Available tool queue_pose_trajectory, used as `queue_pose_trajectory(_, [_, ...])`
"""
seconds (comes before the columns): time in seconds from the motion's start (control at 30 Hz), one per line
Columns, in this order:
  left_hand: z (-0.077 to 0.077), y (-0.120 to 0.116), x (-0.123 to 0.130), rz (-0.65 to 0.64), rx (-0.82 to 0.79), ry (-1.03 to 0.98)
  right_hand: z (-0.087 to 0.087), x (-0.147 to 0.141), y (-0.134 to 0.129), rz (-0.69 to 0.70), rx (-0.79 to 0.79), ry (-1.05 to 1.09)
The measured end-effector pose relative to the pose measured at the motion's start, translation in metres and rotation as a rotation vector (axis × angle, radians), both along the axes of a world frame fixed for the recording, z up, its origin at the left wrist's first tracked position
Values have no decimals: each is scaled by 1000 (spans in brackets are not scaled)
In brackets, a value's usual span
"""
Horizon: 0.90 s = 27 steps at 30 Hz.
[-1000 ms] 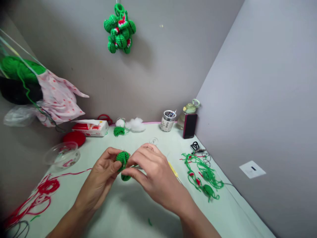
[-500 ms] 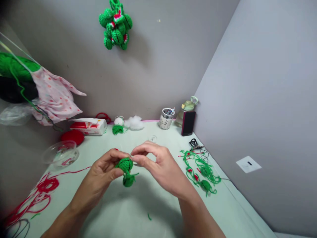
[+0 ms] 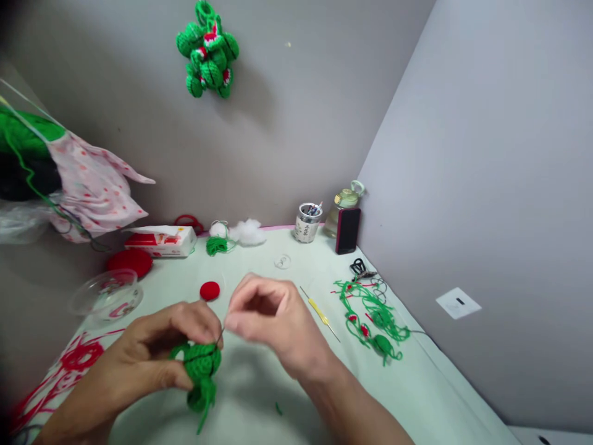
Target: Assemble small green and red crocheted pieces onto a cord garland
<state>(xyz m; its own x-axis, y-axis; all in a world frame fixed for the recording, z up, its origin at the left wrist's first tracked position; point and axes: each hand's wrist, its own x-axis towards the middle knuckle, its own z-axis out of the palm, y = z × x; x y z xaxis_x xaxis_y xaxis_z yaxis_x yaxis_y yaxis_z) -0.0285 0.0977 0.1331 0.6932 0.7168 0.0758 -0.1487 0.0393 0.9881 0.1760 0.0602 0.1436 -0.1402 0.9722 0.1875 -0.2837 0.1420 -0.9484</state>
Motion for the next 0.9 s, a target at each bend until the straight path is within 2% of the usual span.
queue_pose_trajectory(0.1, [-3, 3, 2, 58, 12, 2, -3, 0, 7, -12, -79, 68])
queue_pose_trajectory(0.23, [-10, 8, 9, 59, 6, -9, -5, 1, 9, 28, -85, -52])
queue_pose_trajectory(0.33, [-14, 9, 13, 48, -12, -44, -9, 4, 13, -76, -46, -94])
queue_pose_trajectory(0.4, [-15, 8, 15, 47, -18, -48, -11, 6, 17, -197, -20, -52])
queue_pose_trajectory(0.47, [-16, 8, 17, 50, -27, -24, -11, 8, 20, -237, -38, 15])
queue_pose_trajectory(0.5, [-17, 8, 18, 45, -34, -11, -11, 9, 21, -197, -68, 45])
queue_pose_trajectory(0.6, [-21, 8, 21, 17, -59, 10, -8, 10, 20, 53, -195, 101])
queue_pose_trajectory(0.67, [-25, 8, 24, -16, -86, -10, -7, 11, 20, 139, -252, 165])
queue_pose_trajectory(0.9, [-37, 8, 36, -48, -137, -87, -15, 18, 33, 75, -334, 378])
